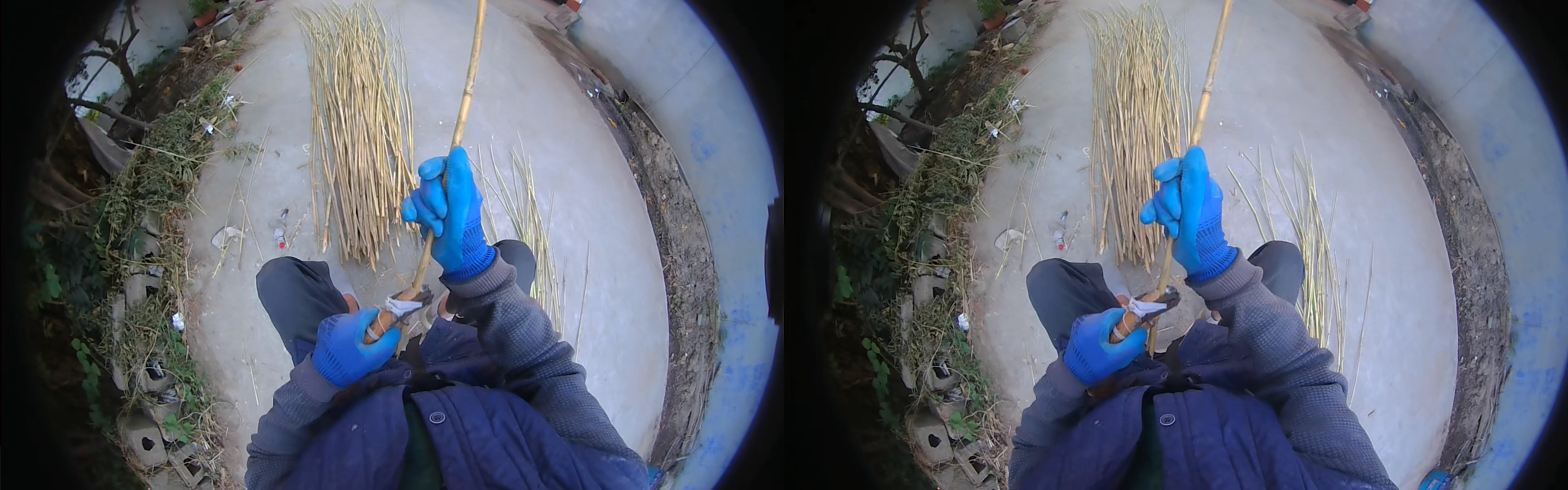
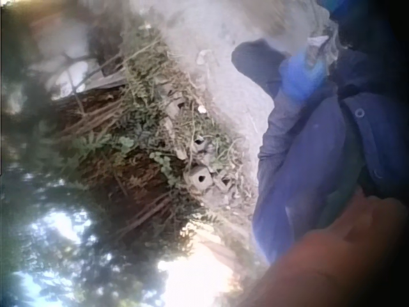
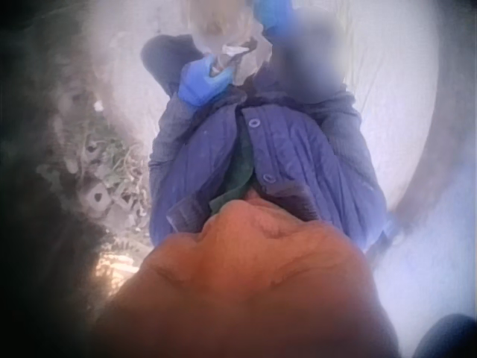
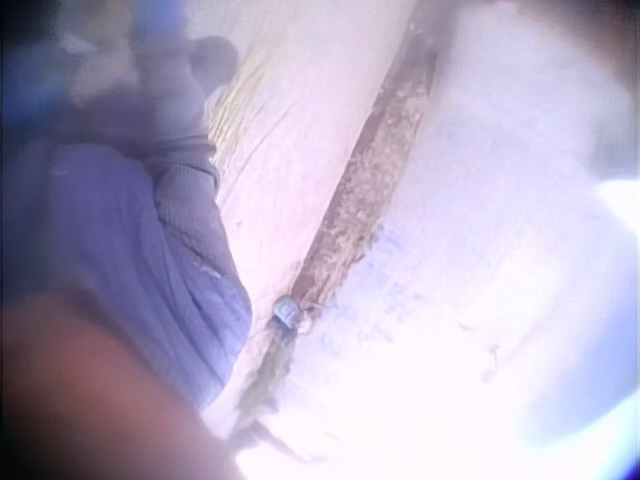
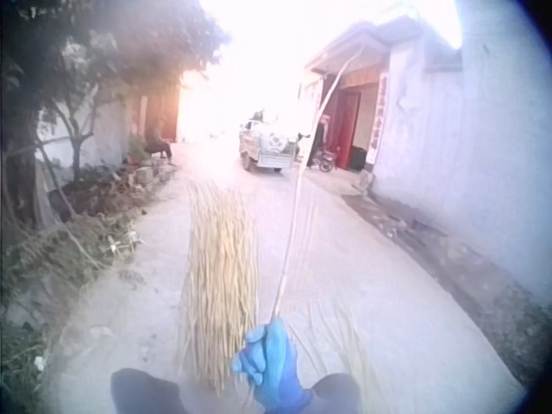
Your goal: The person sits on the ground and uses a handheld tool to strip the outer layer from long bamboo sticks. They pick up each stick, scrape it lengthwise, and place the processed sticks into a separate pile on the ground.
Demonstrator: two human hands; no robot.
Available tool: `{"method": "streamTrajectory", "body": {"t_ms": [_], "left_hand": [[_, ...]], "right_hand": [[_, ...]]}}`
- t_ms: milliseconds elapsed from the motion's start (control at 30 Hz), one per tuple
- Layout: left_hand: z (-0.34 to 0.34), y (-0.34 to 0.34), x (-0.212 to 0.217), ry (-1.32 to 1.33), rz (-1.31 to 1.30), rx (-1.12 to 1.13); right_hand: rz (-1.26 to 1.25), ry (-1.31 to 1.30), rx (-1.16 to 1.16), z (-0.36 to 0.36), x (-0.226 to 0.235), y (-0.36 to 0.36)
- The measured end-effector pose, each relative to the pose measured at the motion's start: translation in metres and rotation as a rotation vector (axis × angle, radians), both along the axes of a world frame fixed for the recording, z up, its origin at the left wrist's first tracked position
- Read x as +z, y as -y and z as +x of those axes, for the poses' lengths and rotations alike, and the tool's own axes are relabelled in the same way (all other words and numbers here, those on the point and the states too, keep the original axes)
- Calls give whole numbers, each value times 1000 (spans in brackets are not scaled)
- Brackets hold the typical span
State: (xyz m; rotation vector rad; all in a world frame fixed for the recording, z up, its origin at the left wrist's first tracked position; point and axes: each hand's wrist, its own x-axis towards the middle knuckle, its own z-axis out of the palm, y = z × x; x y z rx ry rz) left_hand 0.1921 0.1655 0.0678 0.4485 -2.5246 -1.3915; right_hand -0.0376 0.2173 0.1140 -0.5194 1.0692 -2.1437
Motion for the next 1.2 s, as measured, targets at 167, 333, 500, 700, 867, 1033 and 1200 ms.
{"method": "streamTrajectory", "body": {"t_ms": [167,333,500,700,867,1033,1200], "left_hand": [[-7,0,-4,-61,-9,-42],[-12,-1,6,73,-30,-55],[-66,46,27,82,354,-88],[-125,55,54,25,398,-171],[-186,40,73,-49,336,-262],[-219,9,67,-96,614,-330],[-220,-14,57,29,761,-346]], "right_hand": [[-62,-171,22,-13,19,-5],[-83,-263,-73,-58,74,18],[-41,-291,16,-55,71,30],[208,-760,-339,-97,57,-40],[423,-930,-239,-13,-41,-103],[429,-407,-256,-18,-55,-114],[655,-664,-388,-27,-37,-138]]}}
